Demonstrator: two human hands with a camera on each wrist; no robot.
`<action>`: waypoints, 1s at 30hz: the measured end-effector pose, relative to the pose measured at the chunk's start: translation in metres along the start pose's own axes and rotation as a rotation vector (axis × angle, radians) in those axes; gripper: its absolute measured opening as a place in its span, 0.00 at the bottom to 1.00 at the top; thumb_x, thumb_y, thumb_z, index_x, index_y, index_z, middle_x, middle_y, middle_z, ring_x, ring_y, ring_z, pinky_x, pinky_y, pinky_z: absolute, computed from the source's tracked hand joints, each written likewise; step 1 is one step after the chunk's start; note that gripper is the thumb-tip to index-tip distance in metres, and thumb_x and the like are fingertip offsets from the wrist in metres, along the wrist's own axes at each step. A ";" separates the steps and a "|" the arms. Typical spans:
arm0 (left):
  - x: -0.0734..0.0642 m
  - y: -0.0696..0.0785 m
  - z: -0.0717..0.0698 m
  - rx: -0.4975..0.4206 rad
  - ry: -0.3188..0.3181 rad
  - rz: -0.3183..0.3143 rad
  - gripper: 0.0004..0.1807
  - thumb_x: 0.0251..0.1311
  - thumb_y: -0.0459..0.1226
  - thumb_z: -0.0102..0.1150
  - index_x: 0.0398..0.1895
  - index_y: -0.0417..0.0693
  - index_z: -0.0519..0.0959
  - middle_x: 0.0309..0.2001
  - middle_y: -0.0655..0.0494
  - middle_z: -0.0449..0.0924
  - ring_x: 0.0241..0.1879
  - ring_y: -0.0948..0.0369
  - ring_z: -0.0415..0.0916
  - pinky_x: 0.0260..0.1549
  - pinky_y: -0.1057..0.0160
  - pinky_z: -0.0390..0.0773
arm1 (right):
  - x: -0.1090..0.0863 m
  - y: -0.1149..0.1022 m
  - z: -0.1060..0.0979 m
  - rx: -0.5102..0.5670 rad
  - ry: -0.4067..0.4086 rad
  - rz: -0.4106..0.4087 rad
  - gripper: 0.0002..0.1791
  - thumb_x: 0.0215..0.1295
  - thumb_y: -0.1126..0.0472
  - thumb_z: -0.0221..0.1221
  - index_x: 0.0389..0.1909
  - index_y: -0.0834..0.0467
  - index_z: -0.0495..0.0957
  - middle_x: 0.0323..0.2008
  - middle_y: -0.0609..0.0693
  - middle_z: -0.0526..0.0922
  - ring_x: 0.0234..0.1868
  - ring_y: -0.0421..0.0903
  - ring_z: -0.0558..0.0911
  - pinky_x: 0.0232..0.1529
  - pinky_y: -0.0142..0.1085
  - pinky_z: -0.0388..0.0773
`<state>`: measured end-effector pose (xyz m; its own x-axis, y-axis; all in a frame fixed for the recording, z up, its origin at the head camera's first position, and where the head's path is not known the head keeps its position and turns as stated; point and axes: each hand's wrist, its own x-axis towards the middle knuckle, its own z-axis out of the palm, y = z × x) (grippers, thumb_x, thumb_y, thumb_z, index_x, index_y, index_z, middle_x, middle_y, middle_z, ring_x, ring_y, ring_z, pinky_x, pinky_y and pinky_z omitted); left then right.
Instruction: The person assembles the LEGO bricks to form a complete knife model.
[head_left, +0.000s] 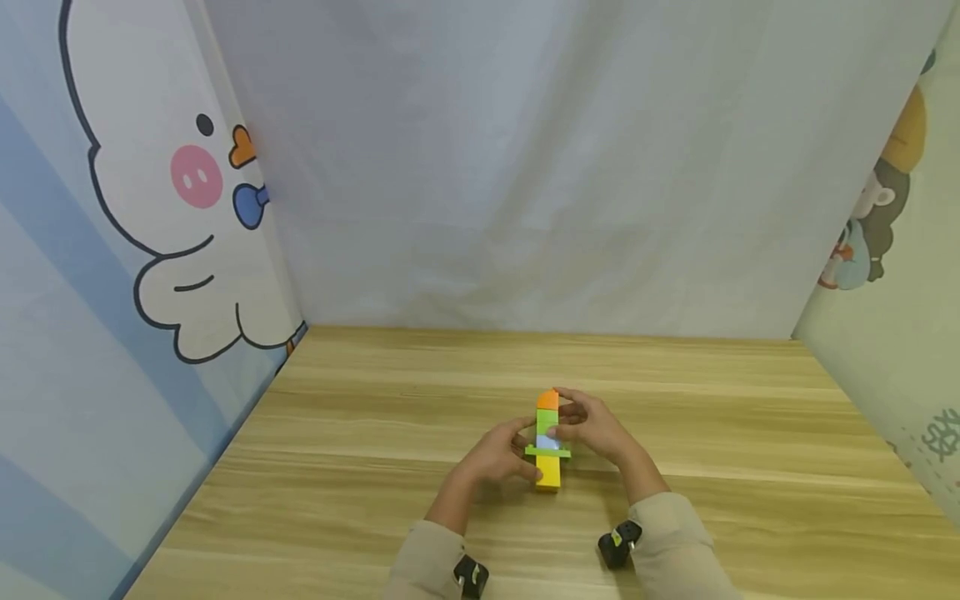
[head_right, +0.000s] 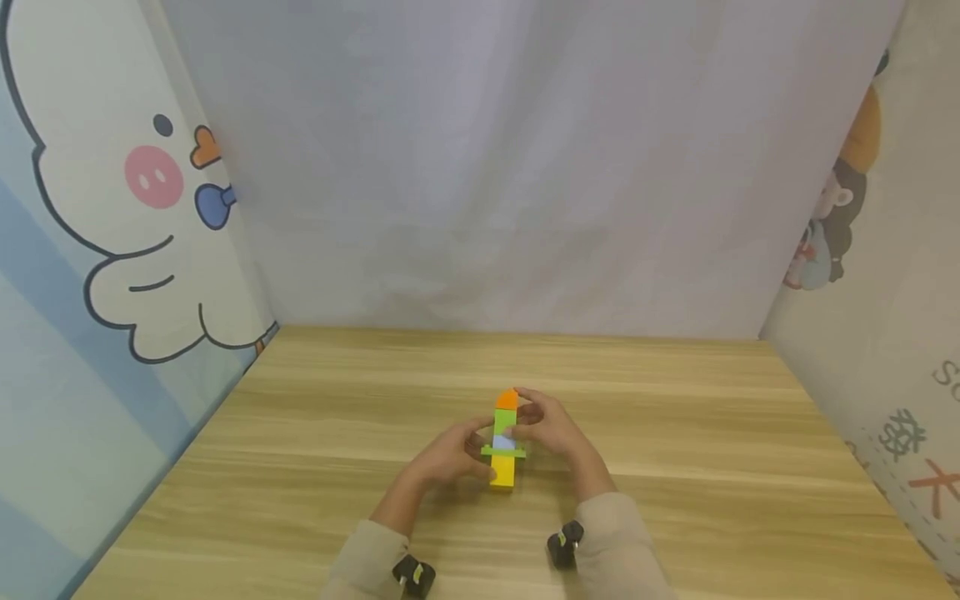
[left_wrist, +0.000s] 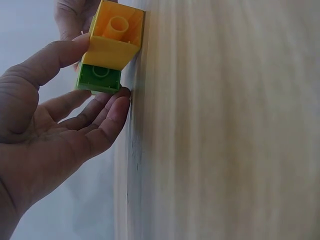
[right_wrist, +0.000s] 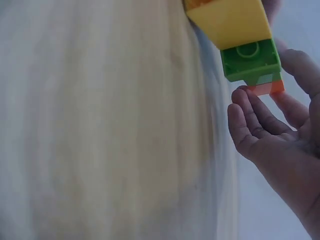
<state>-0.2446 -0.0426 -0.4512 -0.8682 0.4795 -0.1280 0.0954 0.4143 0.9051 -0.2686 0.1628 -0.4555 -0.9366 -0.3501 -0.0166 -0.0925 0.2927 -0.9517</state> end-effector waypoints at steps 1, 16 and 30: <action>0.000 0.000 -0.001 0.001 -0.003 0.001 0.43 0.44 0.31 0.71 0.66 0.42 0.62 0.49 0.44 0.74 0.47 0.49 0.72 0.46 0.49 0.73 | 0.000 0.001 -0.001 0.005 -0.002 0.009 0.40 0.57 0.64 0.64 0.68 0.67 0.54 0.51 0.66 0.72 0.51 0.59 0.73 0.48 0.47 0.74; 0.000 0.000 -0.003 0.005 -0.021 -0.028 0.37 0.46 0.33 0.70 0.62 0.41 0.67 0.48 0.46 0.75 0.49 0.50 0.71 0.48 0.48 0.71 | 0.004 0.007 -0.007 0.025 -0.023 0.091 0.40 0.56 0.63 0.65 0.66 0.66 0.57 0.46 0.62 0.72 0.46 0.54 0.72 0.49 0.49 0.71; -0.001 -0.001 -0.004 0.023 -0.049 -0.025 0.37 0.47 0.33 0.69 0.63 0.39 0.66 0.49 0.44 0.75 0.48 0.49 0.72 0.47 0.48 0.72 | 0.007 0.012 -0.005 -0.040 -0.028 0.096 0.37 0.53 0.63 0.66 0.62 0.69 0.63 0.40 0.57 0.73 0.41 0.51 0.72 0.44 0.42 0.72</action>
<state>-0.2456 -0.0467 -0.4503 -0.8458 0.5057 -0.1700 0.0862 0.4440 0.8919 -0.2781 0.1686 -0.4650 -0.9321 -0.3430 -0.1165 -0.0165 0.3615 -0.9322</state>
